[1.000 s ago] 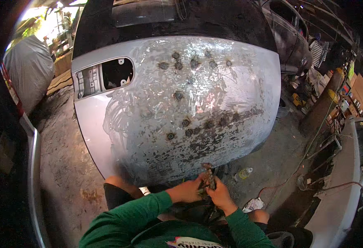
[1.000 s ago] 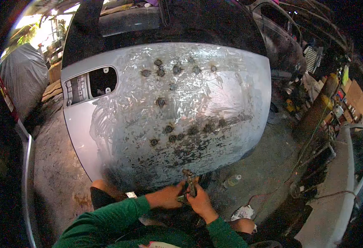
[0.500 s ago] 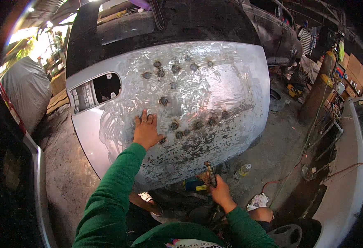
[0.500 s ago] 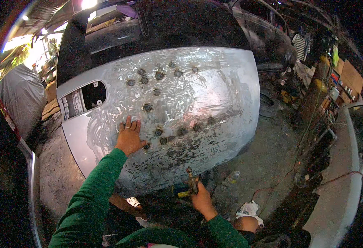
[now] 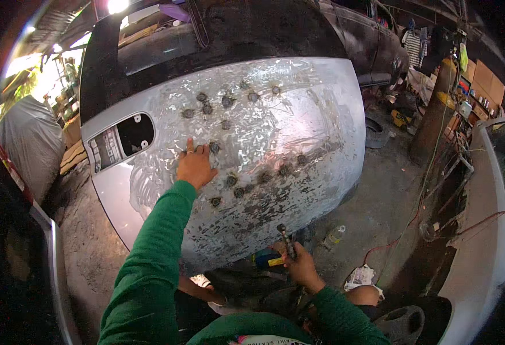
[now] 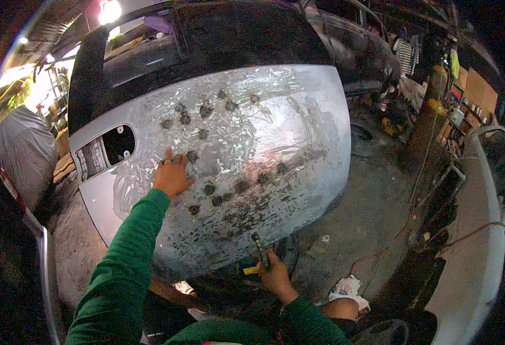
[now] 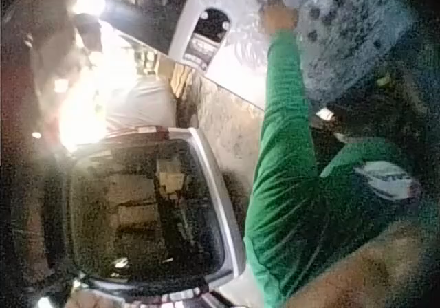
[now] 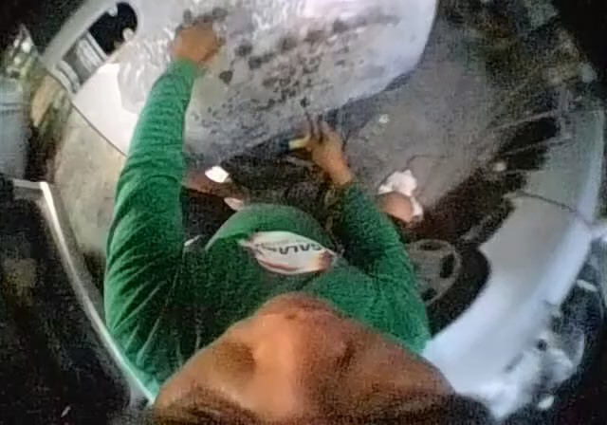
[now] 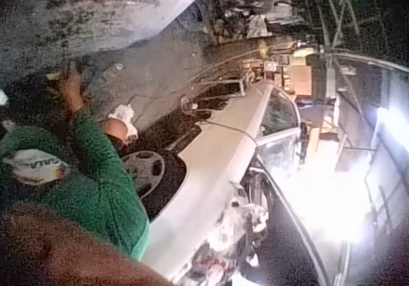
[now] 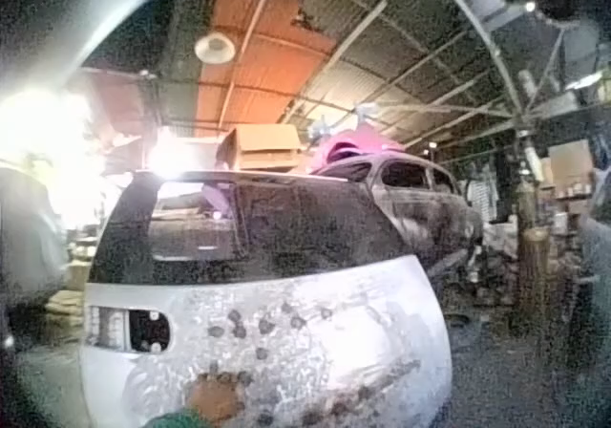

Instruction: Using a blowtorch, scraper, and sanding pad to repair a car door.

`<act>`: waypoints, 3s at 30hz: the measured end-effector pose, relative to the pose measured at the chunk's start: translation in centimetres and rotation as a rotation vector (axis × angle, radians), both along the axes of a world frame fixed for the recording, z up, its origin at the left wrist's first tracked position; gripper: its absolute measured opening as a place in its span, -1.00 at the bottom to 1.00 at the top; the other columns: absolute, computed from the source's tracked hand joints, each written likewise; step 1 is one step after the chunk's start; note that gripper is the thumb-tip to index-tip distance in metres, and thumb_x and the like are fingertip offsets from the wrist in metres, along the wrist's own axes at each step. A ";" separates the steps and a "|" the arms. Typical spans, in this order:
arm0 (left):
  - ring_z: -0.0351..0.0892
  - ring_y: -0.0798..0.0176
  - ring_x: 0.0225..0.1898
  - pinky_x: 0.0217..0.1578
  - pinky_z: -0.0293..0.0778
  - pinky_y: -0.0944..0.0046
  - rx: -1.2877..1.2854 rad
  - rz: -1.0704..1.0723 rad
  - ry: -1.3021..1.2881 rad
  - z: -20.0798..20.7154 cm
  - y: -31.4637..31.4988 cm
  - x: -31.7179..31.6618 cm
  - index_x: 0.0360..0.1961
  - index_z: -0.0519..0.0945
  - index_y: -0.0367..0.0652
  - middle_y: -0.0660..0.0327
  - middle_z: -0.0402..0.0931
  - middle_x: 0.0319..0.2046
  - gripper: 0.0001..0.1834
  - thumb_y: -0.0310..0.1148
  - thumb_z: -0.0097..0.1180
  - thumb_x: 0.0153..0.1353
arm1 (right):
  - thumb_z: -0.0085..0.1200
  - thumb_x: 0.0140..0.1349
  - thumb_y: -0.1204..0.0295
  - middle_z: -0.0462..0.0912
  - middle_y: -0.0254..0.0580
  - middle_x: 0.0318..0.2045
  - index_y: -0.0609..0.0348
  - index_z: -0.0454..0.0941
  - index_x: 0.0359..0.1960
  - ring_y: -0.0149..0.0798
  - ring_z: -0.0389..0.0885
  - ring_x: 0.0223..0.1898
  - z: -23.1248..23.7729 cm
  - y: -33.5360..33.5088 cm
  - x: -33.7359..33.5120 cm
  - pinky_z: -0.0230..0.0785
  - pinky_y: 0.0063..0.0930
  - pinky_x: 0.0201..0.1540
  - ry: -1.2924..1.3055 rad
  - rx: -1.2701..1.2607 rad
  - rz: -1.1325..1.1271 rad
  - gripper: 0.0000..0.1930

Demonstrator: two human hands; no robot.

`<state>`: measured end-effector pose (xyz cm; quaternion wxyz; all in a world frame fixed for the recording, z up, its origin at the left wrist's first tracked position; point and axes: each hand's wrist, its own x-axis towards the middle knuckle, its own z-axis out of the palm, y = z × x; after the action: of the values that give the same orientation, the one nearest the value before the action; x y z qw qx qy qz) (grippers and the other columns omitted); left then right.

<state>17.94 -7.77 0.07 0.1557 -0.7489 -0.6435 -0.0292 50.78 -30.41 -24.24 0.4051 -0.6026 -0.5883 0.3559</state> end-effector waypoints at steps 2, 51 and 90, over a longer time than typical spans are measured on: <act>0.03 -0.23 0.63 0.45 0.22 -0.38 0.008 0.008 0.046 0.1 1.1 -1.1 0.54 0.33 -0.18 0.06 0.38 0.46 -0.15 -0.08 0.27 0.29 | 0.09 0.48 0.59 0.62 -0.18 -0.09 0.25 0.46 0.07 -0.33 0.60 -0.16 1.1 -0.1 -0.5 0.56 -0.31 -0.14 0.025 -0.049 0.049 -0.80; -0.04 -0.18 0.66 0.53 0.05 -0.37 0.122 -0.156 0.176 2.5 8.4 11.2 0.57 0.29 -0.22 0.01 0.26 0.57 -0.01 0.16 0.27 0.28 | 0.07 0.60 0.24 0.37 0.16 0.13 0.27 0.22 0.39 0.16 0.37 0.05 3.0 -1.4 -0.6 0.45 0.12 0.12 0.158 -0.151 0.184 -0.48; 0.48 -0.13 0.44 0.25 0.54 -0.25 0.134 -0.308 0.180 13.4 30.3 28.5 0.13 0.75 -0.15 -0.05 0.67 0.23 -0.53 -0.15 0.19 0.29 | 0.03 0.51 0.48 0.20 -0.05 -0.48 0.09 0.23 -0.32 -0.01 0.17 -0.49 7.8 -1.3 2.2 -0.07 -0.14 -0.31 0.124 -0.069 -0.063 -0.76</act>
<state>46.43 22.50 13.47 0.2561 -0.8260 -0.5013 -0.0283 53.03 -31.72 -16.46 0.4309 -0.6111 -0.5302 0.3998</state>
